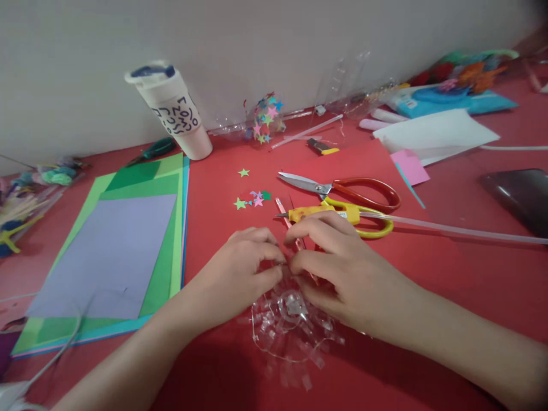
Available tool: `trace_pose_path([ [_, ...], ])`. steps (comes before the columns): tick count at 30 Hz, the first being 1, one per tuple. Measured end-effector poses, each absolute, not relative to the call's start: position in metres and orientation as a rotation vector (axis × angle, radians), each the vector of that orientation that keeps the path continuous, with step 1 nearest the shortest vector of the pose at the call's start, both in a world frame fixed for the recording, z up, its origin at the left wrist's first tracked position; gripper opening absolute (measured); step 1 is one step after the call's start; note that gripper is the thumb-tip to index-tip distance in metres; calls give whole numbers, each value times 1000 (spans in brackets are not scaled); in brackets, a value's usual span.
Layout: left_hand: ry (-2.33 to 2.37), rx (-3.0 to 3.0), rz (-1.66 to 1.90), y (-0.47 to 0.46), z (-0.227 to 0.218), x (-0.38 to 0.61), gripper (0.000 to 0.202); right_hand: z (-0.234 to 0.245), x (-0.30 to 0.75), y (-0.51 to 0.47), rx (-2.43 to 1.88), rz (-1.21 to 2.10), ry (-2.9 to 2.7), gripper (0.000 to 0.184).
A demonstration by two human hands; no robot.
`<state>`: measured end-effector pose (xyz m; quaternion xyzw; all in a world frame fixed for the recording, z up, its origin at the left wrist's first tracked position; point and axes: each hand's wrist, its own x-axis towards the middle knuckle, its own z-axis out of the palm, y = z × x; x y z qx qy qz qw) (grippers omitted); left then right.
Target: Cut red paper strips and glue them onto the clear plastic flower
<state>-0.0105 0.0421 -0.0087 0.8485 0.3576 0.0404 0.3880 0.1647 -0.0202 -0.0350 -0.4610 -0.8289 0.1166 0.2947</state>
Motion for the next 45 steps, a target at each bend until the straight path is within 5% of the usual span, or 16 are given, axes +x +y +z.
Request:
trace_pose_path([
  [10,866,2425,-3,39,-8,-13,25,-33,168,-19,-1189,167,-2363,18],
  [23,931,1867,112,45,-12,-12,14,-25,171,-16,-1116,156,-2428,26],
  [45,844,2045,237,47,-22,-12,19,-27,175,-17,-1198,353,-2310,10],
])
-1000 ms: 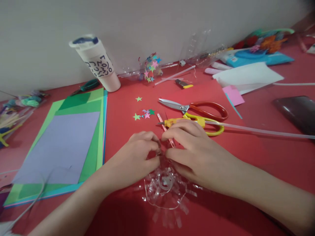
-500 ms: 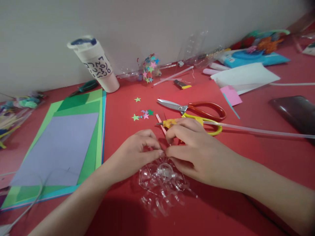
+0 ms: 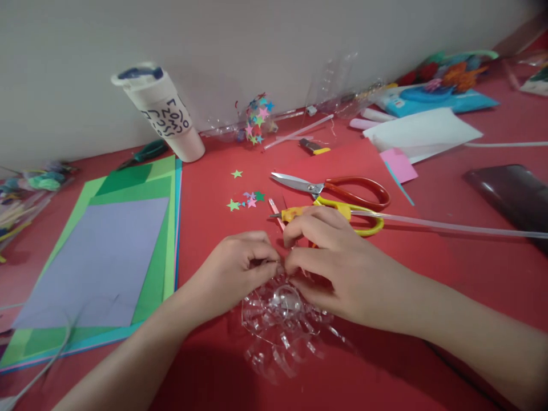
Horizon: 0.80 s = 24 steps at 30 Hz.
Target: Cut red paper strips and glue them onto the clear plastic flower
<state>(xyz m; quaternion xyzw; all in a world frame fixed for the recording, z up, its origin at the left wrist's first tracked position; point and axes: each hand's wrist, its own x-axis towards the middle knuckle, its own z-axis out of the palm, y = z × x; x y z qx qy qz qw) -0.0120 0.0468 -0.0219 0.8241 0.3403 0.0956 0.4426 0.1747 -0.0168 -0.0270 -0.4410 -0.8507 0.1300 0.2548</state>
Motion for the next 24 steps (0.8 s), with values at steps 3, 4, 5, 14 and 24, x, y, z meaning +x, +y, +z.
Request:
trace_pose_path([
  [3,849,2042,231,47,-21,-11,19,-27,174,-16,-1171,379,-2318,14],
  [4,853,2043,229,47,-21,-11,19,-27,174,-16,-1175,383,-2320,14],
  [5,855,2044,228,47,-21,-10,19,-27,174,-16,-1185,381,-2315,14],
  [14,871,2036,230,47,-22,-11,16,-28,174,-15,-1290,391,-2294,16],
  [24,863,2025,225,48,-24,-11,15,-32,178,-12,-1199,409,-2335,18],
])
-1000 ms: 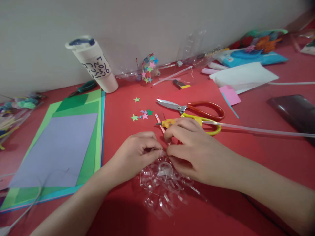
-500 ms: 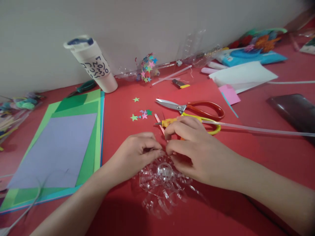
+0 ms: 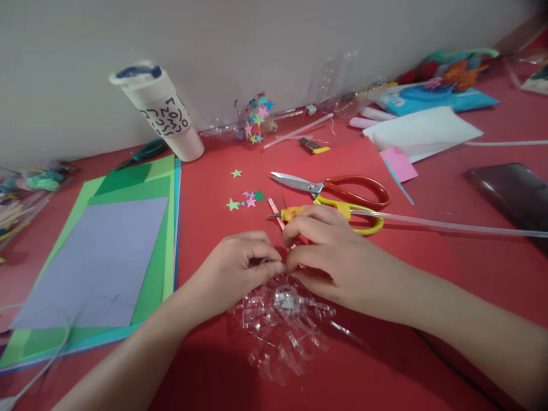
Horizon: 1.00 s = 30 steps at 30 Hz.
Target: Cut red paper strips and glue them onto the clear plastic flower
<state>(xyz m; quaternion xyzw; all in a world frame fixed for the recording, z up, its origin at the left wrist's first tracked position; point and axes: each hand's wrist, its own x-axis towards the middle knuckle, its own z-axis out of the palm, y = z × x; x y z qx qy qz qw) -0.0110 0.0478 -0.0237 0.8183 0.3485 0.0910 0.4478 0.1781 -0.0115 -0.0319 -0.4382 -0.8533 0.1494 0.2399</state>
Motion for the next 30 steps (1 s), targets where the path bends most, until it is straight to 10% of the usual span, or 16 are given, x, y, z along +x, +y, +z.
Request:
trace_pose_path([
  [30,892,2017,223,44,-22,-8,15,-29,157,-22,-1531,484,-2037,12],
])
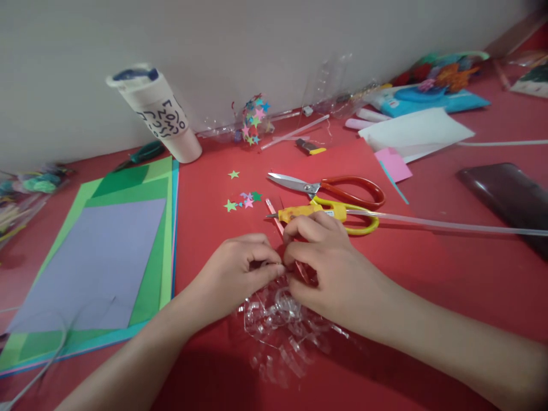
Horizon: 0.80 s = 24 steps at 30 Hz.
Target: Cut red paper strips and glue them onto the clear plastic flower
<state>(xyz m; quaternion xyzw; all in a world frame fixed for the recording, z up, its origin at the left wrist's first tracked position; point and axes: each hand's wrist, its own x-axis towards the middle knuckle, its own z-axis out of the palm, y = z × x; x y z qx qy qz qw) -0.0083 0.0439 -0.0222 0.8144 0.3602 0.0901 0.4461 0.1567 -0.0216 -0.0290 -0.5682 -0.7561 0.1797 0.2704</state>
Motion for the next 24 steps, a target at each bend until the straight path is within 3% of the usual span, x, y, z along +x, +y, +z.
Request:
trace_pose_path([
  [13,913,2001,214,46,-22,-8,15,-26,170,-18,-1446,496,-2103,14],
  [24,883,1968,224,46,-26,-9,16,-36,174,-14,-1270,57,-2386,19],
])
